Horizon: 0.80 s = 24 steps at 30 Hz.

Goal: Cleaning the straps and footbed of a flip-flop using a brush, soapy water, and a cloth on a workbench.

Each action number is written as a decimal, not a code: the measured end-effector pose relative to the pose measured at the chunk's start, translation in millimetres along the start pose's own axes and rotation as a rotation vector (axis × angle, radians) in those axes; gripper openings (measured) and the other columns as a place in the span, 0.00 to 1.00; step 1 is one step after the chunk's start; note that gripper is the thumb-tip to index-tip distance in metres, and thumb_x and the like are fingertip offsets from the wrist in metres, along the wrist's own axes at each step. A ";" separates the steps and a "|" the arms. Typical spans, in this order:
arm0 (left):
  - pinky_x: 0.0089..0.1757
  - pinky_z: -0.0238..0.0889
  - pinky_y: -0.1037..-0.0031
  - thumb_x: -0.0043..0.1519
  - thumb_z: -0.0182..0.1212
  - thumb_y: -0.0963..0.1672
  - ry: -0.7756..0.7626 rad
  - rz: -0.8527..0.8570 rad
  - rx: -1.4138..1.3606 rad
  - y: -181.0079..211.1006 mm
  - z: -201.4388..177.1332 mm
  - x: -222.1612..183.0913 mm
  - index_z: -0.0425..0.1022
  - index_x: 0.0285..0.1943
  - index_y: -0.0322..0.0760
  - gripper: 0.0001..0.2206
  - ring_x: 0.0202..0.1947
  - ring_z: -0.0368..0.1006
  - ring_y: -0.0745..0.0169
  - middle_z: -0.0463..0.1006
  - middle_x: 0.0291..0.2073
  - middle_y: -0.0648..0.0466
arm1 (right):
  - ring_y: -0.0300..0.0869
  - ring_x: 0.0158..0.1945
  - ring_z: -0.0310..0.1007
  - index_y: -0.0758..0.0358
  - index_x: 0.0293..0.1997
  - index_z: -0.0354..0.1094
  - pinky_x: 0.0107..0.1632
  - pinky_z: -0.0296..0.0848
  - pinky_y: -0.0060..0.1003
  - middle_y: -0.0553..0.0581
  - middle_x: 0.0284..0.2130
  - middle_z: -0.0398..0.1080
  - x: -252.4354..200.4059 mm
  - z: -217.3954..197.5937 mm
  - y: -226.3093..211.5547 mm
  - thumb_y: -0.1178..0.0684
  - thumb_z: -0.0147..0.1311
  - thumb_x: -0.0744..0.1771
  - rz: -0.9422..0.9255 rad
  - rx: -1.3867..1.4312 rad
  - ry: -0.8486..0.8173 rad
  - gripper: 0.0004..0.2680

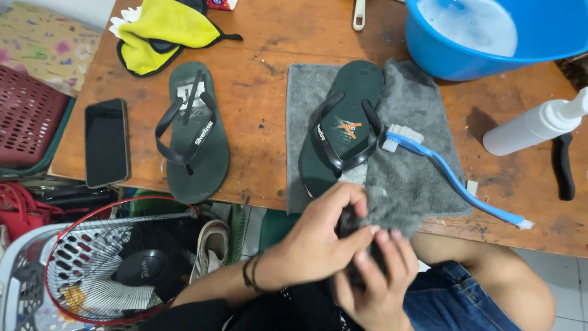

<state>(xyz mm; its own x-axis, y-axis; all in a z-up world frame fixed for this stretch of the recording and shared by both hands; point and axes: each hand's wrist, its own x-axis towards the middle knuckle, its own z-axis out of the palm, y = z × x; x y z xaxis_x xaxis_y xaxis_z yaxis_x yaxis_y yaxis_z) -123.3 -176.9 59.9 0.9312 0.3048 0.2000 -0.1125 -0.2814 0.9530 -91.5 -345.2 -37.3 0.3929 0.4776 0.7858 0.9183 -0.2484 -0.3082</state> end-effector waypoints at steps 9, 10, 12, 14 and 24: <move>0.55 0.61 0.44 0.62 0.59 0.47 0.143 0.172 0.875 -33.0 -48.8 56.4 0.80 0.50 0.45 0.11 0.68 0.61 0.29 0.73 0.62 0.42 | 0.61 0.53 0.61 0.59 0.68 0.65 0.51 0.64 0.57 0.61 0.65 0.66 83.7 23.7 16.2 0.53 0.48 0.63 0.361 -0.240 -0.345 0.23; 0.55 0.61 0.44 0.62 0.59 0.47 0.145 0.175 0.875 -45.7 -50.6 59.8 0.80 0.50 0.45 0.11 0.68 0.61 0.29 0.73 0.62 0.42 | 0.61 0.53 0.61 0.59 0.68 0.65 0.51 0.64 0.57 0.61 0.65 0.66 90.3 24.5 10.8 0.53 0.48 0.63 0.359 -0.242 -0.343 0.23; 0.57 0.59 0.40 0.60 0.63 0.50 0.158 0.049 0.796 -71.8 -52.6 66.8 0.82 0.49 0.47 0.12 0.66 0.62 0.23 0.72 0.62 0.39 | 0.52 0.63 0.66 0.63 0.53 0.74 0.56 0.57 0.49 0.56 0.61 0.72 102.2 25.4 0.1 0.47 0.49 0.63 0.224 -0.424 -0.325 0.17; 0.53 0.65 0.43 0.61 0.63 0.48 0.141 0.048 0.693 -65.3 -55.3 67.7 0.83 0.46 0.44 0.09 0.60 0.68 0.24 0.74 0.59 0.36 | 0.53 0.62 0.67 0.64 0.51 0.71 0.56 0.57 0.48 0.59 0.58 0.71 94.8 39.4 12.9 0.49 0.49 0.63 0.201 -0.362 -0.304 0.15; 0.57 0.56 0.41 0.62 0.63 0.45 -0.071 -0.065 0.734 -62.8 -85.7 69.1 0.85 0.49 0.50 0.09 0.67 0.65 0.35 0.75 0.61 0.44 | 0.48 0.55 0.64 0.49 0.62 0.68 0.46 0.58 0.42 0.51 0.56 0.69 77.1 25.1 42.3 0.55 0.46 0.59 0.126 -0.115 -0.519 0.23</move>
<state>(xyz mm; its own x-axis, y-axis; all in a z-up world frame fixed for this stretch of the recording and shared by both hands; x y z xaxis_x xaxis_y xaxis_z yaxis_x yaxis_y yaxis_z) -81.6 -60.1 33.3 0.9512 0.2884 0.1096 0.1807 -0.8087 0.5598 -21.2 -297.7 -3.2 0.4988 0.7838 0.3699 0.8626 -0.4075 -0.2998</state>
